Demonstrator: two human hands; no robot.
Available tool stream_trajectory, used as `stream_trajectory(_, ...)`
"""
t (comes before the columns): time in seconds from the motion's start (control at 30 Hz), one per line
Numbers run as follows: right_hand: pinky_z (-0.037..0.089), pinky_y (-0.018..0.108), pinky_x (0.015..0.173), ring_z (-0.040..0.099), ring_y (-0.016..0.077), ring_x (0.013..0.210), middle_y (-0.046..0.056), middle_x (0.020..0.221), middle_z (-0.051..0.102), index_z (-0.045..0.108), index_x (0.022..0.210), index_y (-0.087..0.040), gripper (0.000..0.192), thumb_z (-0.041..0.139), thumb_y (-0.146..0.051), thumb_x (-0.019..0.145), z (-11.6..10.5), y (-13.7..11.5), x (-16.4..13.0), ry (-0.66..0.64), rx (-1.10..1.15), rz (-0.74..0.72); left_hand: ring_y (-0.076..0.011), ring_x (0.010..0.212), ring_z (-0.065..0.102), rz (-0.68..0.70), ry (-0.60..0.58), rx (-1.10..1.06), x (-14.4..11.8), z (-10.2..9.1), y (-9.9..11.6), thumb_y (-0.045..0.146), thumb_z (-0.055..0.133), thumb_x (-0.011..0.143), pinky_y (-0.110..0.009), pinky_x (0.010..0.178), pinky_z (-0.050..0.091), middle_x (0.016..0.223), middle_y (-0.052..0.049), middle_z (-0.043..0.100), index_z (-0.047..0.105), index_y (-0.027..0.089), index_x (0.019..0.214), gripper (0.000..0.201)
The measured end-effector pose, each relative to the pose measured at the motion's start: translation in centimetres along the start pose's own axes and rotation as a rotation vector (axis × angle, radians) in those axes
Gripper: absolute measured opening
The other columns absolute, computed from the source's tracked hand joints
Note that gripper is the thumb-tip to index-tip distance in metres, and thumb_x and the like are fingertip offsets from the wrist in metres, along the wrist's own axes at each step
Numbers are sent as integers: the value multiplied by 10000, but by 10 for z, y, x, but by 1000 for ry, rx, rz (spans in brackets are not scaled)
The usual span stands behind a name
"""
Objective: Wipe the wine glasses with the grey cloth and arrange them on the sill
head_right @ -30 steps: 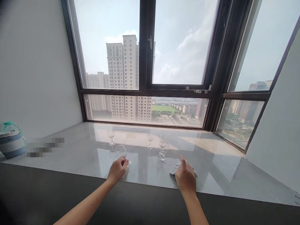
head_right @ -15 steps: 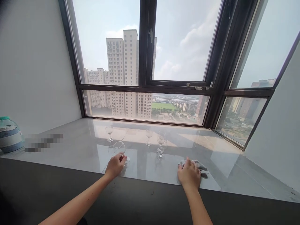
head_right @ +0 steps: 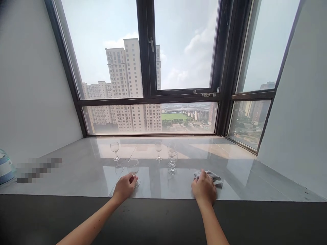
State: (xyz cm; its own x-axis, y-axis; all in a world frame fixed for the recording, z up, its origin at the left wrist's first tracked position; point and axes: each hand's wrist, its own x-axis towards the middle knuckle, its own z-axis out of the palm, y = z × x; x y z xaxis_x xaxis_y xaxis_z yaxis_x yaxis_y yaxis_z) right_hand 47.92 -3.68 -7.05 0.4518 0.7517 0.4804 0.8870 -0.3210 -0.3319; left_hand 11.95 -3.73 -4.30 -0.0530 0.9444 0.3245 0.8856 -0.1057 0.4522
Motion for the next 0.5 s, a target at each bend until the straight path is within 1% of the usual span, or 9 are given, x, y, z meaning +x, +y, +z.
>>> stream_trajectory(0.1, 366, 352, 930, 480, 265, 1175, 144, 1225, 595, 469, 1282, -82, 458, 424, -204, 843, 2, 0, 0, -3, -12, 1, -137, 713, 582, 32, -29, 3, 3, 1, -3, 350, 506, 893, -242, 631, 327, 746, -2, 672, 622, 205, 775, 220)
stream_trajectory(0.2, 363, 344, 930, 479, 261, 1177, 147, 1223, 595, 480, 1277, -88, 452, 428, -202, 843, 0, -1, 0, -15, -22, 2, -138, 749, 597, 37, -70, -3, 9, 3, -4, 336, 513, 887, -239, 635, 329, 805, -9, 689, 624, 203, 791, 198)
stream_trajectory(0.27, 362, 342, 929, 476, 259, 1182, 146, 1224, 594, 485, 1276, -94, 452, 436, -205, 841, -1, -3, 0, -21, -21, 10, -148, 786, 610, 26, -92, 19, 14, 6, 2, 333, 522, 879, -242, 638, 326, 834, -12, 698, 633, 208, 815, 179)
stream_trajectory(0.37, 360, 341, 932, 474, 258, 1187, 146, 1224, 593, 486, 1276, -93, 449, 435, -202, 844, -4, -5, 0, -16, -13, 21, -171, 807, 618, 51, -89, 87, 24, 17, 20, 348, 538, 868, -258, 639, 315, 836, -19, 701, 646, 215, 825, 177)
stream_trajectory(0.5, 360, 329, 926, 477, 252, 1185, 145, 1228, 590, 480, 1280, -91, 446, 428, -187, 848, -6, -6, -1, -14, 15, 28, -186, 854, 606, 123, -61, 122, 42, 41, 55, 348, 548, 865, -280, 722, 326, 818, -26, 690, 651, 210, 785, 190)
